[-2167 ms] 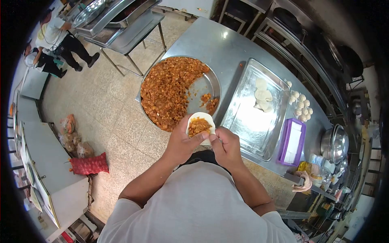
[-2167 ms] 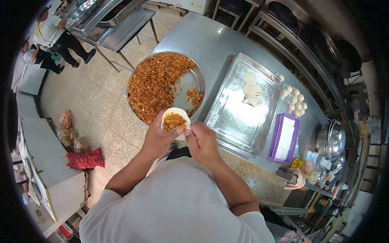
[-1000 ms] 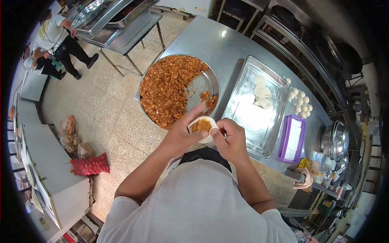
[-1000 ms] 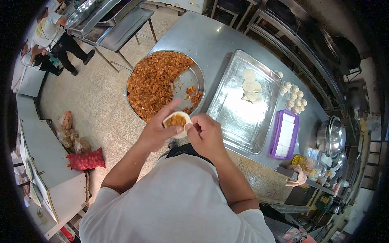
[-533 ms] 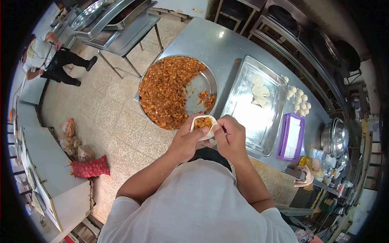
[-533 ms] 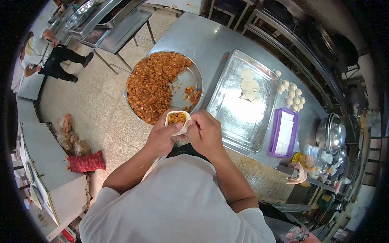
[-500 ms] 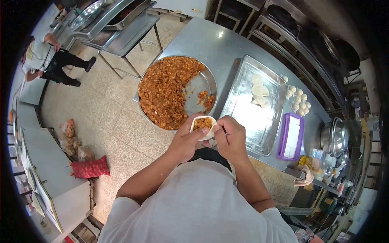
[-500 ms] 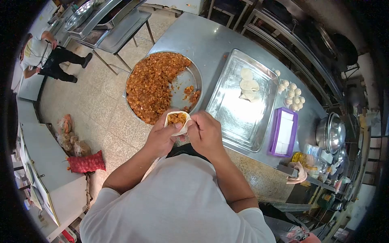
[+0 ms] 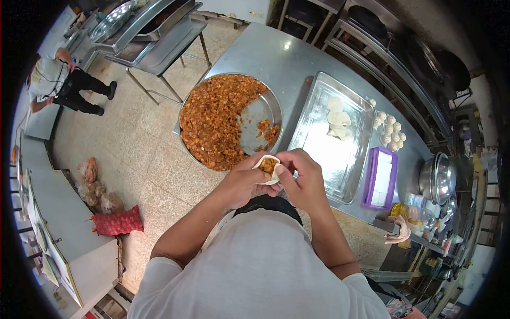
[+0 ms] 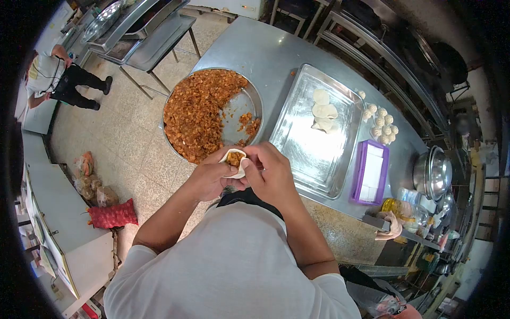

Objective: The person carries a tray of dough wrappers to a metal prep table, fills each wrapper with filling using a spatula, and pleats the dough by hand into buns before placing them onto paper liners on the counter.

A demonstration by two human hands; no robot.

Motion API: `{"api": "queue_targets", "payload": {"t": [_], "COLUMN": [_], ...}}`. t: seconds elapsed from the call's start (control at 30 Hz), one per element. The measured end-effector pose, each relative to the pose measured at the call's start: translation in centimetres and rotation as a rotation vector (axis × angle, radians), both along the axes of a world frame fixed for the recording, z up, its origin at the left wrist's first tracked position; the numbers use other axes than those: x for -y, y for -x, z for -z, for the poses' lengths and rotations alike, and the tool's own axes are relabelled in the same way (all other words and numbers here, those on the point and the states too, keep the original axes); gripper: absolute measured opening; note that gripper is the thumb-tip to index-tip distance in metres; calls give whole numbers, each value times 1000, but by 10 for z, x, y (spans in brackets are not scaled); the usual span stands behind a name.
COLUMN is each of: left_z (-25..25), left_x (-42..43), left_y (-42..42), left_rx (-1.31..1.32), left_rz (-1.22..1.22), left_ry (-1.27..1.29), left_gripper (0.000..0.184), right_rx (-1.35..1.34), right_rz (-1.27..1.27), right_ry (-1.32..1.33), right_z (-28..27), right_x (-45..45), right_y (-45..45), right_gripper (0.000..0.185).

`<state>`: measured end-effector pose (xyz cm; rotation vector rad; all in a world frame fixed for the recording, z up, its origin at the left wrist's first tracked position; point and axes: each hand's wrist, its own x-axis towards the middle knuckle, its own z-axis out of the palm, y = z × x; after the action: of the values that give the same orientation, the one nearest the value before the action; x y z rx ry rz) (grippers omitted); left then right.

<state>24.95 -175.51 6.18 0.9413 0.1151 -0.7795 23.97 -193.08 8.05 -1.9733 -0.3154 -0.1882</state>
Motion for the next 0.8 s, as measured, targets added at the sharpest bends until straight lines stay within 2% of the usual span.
{"api": "queue_targets", "payload": {"t": [0.07, 0.17, 0.23, 0.33, 0.47, 0.53, 0.63, 0.73, 0.8], "left_z": [5, 8, 1, -5, -4, -7, -10, -10, -5], "left_x": [1, 2, 7, 5, -2, -3, -6, -11, -13], "left_y": [-1, -1, -1, -5, -11, -12, -13, -18, -20], "left_rx": [1, 53, 85, 165, 235, 284, 304, 274, 177], "left_rz": [17, -4, -54, 7, 121, 156, 200, 294, 295], "left_ry": [32, 159, -56, -142, -212, -277, -331, -294, -214], "left_gripper": [35, 38, 34, 32, 32, 34, 36, 34, 31], "right_rx": [-40, 53, 111, 68, 92, 155, 76, -4, 68], "right_rz": [-9, -21, -23, 26, -10, -44, -34, -79, -85], "right_ry": [-39, 58, 80, 40, 58, 160, 38, 69, 105], "right_z": [2, 12, 9, -8, 8, 9, 11, 3, 5], "right_x": [1, 8, 8, 0, 4, 6, 5, 2, 5], "right_y": [0, 0, 0, 0, -3, -1, 1, -1, -2], "right_gripper": [5, 4, 7, 9, 9, 5, 10, 12, 12]}}
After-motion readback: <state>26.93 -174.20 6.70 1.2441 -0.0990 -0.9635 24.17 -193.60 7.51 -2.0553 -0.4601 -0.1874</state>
